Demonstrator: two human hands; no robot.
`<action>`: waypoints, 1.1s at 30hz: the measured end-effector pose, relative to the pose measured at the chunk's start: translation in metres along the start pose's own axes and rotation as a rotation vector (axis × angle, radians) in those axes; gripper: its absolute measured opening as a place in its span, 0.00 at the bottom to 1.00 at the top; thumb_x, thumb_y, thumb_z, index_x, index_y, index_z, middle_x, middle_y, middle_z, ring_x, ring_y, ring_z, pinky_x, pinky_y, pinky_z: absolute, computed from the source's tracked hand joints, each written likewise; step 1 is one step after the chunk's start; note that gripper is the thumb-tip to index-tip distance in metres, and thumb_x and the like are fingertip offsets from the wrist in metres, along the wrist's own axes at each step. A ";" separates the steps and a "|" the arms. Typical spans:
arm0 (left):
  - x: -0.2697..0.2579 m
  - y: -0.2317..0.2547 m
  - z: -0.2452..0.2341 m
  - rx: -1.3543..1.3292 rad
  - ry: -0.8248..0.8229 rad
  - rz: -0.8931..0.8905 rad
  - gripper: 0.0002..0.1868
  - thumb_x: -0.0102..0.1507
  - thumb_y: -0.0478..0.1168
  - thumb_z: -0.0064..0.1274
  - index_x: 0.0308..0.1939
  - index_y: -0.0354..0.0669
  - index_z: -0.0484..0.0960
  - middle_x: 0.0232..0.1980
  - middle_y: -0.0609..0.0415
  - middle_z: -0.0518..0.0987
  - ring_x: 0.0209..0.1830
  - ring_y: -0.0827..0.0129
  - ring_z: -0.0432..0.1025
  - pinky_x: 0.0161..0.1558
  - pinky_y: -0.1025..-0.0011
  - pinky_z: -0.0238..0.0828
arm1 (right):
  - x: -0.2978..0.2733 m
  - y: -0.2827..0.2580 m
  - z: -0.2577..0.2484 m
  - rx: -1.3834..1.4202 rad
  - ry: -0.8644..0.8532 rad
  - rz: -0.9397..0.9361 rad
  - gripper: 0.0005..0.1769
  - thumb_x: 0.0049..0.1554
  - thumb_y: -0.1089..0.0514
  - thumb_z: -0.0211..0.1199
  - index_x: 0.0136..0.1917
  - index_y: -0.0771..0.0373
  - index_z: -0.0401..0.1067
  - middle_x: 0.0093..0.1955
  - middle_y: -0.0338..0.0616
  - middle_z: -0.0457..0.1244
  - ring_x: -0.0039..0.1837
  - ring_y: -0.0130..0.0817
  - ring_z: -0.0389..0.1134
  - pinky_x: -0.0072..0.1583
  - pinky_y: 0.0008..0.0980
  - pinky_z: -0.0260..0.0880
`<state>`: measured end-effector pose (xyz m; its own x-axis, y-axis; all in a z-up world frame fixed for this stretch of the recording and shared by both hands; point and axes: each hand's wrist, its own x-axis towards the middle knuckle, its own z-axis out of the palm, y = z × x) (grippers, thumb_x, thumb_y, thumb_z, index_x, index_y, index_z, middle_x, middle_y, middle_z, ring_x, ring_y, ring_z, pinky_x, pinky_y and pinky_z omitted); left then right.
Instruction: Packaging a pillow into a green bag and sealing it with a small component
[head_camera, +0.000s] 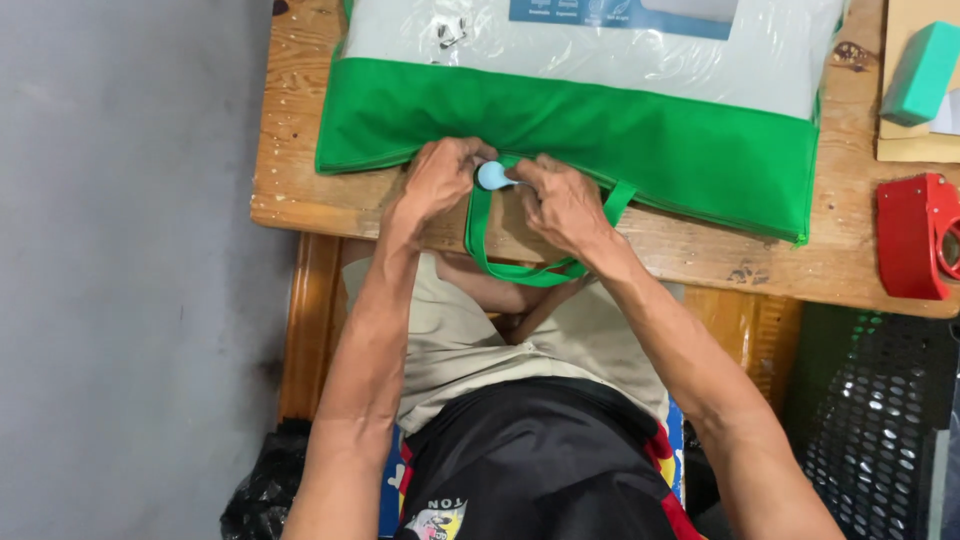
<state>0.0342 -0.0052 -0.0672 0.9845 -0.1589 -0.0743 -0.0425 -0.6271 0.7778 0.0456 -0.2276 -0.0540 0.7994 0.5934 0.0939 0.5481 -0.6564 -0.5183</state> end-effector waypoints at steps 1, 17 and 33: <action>0.003 -0.004 0.001 0.000 0.000 -0.002 0.20 0.62 0.31 0.39 0.48 0.48 0.86 0.44 0.44 0.86 0.51 0.38 0.77 0.51 0.44 0.71 | -0.002 -0.002 -0.002 0.001 -0.002 -0.001 0.02 0.60 0.54 0.59 0.47 0.51 0.67 0.39 0.46 0.62 0.48 0.50 0.70 0.47 0.49 0.71; 0.008 -0.012 -0.004 -0.084 -0.071 -0.025 0.20 0.63 0.34 0.39 0.50 0.50 0.86 0.47 0.49 0.86 0.56 0.44 0.76 0.55 0.46 0.71 | -0.008 -0.033 -0.033 0.408 -0.345 -0.053 0.09 0.55 0.63 0.62 0.51 0.59 0.75 0.46 0.59 0.70 0.52 0.65 0.71 0.53 0.59 0.70; 0.000 -0.026 0.035 -0.185 0.243 -0.173 0.14 0.61 0.36 0.58 0.50 0.52 0.85 0.44 0.53 0.87 0.49 0.58 0.81 0.53 0.60 0.76 | -0.007 -0.004 -0.012 0.293 -0.142 -0.090 0.04 0.58 0.59 0.63 0.48 0.52 0.71 0.42 0.48 0.66 0.49 0.55 0.70 0.51 0.50 0.70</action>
<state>0.0294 -0.0156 -0.1096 0.9872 0.1378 -0.0809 0.1377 -0.4768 0.8682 0.0413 -0.2347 -0.0419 0.6975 0.7154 0.0411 0.5039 -0.4489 -0.7379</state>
